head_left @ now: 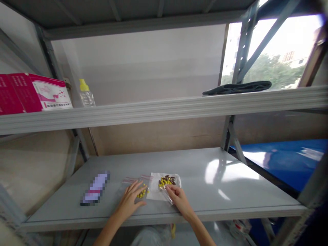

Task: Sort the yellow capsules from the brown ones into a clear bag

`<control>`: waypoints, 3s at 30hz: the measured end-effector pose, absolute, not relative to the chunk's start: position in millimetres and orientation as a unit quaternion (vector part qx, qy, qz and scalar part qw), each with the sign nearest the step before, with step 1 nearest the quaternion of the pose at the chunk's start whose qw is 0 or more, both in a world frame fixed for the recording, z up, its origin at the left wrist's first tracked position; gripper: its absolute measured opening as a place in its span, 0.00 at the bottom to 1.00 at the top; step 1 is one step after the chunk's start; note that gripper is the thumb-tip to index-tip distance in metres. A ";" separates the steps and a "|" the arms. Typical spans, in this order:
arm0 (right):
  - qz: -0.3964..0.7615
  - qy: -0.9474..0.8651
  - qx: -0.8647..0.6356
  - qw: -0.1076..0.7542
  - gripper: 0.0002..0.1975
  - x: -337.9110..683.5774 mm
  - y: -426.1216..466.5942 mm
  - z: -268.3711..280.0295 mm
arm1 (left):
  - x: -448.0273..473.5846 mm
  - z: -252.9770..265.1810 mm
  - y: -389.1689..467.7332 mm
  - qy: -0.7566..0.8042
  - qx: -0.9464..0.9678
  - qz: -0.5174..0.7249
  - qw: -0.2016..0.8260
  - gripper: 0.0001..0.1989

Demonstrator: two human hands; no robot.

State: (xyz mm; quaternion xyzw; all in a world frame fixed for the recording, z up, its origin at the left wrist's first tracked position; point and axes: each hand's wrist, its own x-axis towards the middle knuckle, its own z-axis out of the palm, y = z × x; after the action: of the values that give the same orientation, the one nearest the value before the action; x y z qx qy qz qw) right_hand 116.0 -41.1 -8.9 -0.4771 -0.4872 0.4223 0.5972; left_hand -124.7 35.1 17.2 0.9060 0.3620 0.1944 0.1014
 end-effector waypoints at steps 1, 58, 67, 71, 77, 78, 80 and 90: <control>0.426 -0.487 -0.478 0.593 0.30 116.2 -41.0 -9.2 | -126.9 12.5 35.0 0.364 0.905 0.193 0.106 0.24; 0.364 -0.428 -0.540 0.627 0.25 150.3 -44.7 -8.8 | -73.6 -6.8 23.0 0.592 0.738 0.324 -0.007 0.24; 0.371 -0.423 -0.537 0.628 0.24 150.9 -47.0 -7.6 | -75.3 -1.7 21.2 0.534 0.726 0.427 0.074 0.15; 0.371 -0.422 -0.539 0.628 0.24 150.8 -47.3 -7.0 | -74.7 5.9 15.1 0.561 0.717 0.412 0.041 0.12; 0.375 -0.410 -0.541 0.632 0.25 150.4 -47.4 -4.6 | -70.4 5.0 12.7 0.523 0.790 0.320 -0.015 0.19; 0.374 -0.411 -0.540 0.632 0.25 150.3 -47.2 -4.3 | -69.5 3.8 13.1 0.512 0.806 0.298 -0.005 0.19; 0.371 -0.414 -0.539 0.633 0.26 150.3 -46.6 -4.1 | -68.0 2.3 13.8 0.512 0.818 0.262 0.017 0.21; 0.364 -0.439 -0.532 0.626 0.27 151.2 -39.8 -10.1 | -70.1 16.7 14.3 0.511 0.826 0.228 0.064 0.20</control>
State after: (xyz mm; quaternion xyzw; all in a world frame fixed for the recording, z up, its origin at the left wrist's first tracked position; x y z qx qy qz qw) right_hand 151.2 -39.8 -10.1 -0.5324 -0.4393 0.3636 0.6257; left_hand -70.1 14.3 16.7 0.8264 0.5109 0.2281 0.0639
